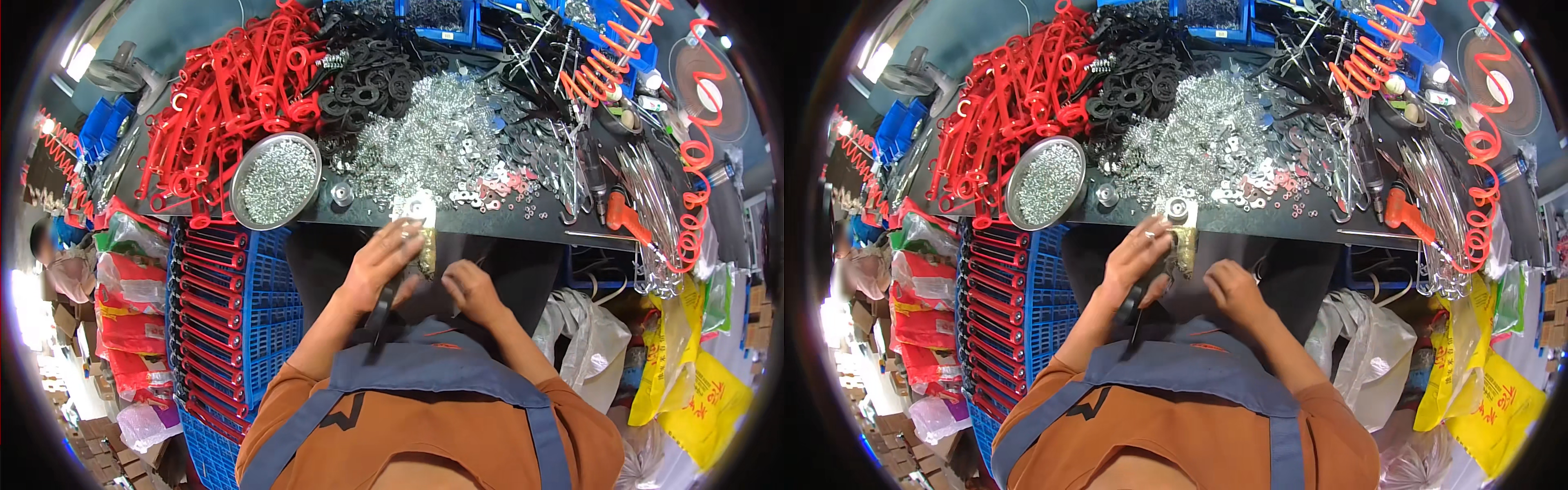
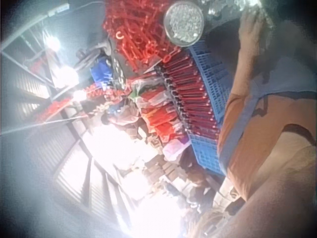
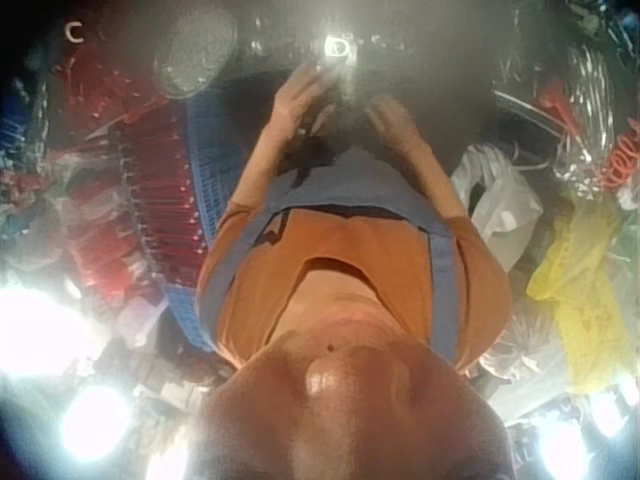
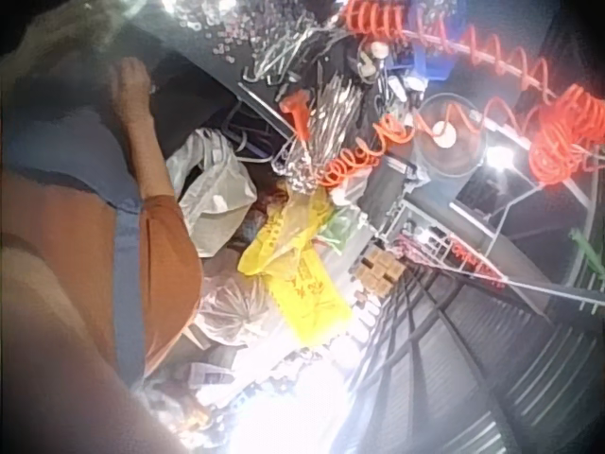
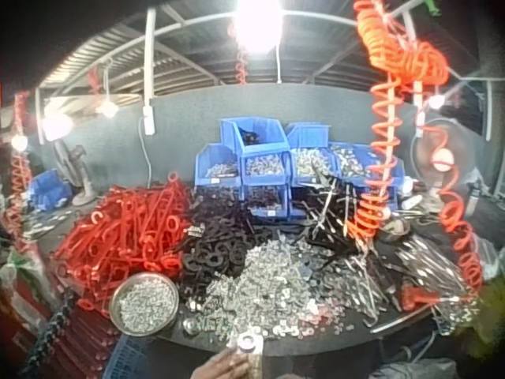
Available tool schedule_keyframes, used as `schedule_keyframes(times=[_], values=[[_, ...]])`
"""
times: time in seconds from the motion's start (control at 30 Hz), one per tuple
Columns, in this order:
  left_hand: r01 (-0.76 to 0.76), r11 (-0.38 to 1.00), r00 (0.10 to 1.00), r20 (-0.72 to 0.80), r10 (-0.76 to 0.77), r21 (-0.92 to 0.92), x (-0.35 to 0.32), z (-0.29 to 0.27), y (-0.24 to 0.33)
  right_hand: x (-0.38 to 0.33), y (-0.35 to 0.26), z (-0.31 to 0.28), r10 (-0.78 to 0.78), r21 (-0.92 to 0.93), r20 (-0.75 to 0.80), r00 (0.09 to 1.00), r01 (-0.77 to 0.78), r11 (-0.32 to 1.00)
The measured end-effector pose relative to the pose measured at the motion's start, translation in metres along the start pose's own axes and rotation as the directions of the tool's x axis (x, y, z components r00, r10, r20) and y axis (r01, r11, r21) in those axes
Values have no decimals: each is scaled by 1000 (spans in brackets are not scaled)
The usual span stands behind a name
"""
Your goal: Assembling components of manual caulking guns using a pneumatic driver and various hardware.
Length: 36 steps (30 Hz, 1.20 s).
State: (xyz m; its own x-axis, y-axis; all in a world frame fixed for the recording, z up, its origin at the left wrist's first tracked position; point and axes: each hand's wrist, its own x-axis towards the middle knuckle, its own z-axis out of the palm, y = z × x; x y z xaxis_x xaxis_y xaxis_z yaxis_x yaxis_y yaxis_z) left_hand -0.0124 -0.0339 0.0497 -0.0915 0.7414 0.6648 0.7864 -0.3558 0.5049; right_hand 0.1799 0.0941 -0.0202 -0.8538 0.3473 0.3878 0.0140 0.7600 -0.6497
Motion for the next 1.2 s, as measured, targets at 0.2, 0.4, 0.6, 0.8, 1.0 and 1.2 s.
schedule_keyframes(times=[0.2,0.4,0.6,0.8,1.0,1.2], values=[[36,928,999,-46,-20,371,-37,42,-18,32,15,-30,93,32,-282,955,-88,996],[131,934,979,-190,-69,333,-31,60,-19,115,33,-68,124,-126,-401,908,-189,974],[140,932,976,-204,-74,335,-27,55,-17,211,64,-69,88,-126,-369,925,-143,982],[137,925,969,-243,-50,354,-24,54,-13,303,38,-16,-64,-453,-275,959,-70,889],[192,952,981,-74,-180,238,-33,49,-7,299,52,-14,-215,-447,-400,891,15,894],[262,939,962,138,-235,-222,-48,-1,0,148,-34,-50,441,735,130,888,-385,558]])
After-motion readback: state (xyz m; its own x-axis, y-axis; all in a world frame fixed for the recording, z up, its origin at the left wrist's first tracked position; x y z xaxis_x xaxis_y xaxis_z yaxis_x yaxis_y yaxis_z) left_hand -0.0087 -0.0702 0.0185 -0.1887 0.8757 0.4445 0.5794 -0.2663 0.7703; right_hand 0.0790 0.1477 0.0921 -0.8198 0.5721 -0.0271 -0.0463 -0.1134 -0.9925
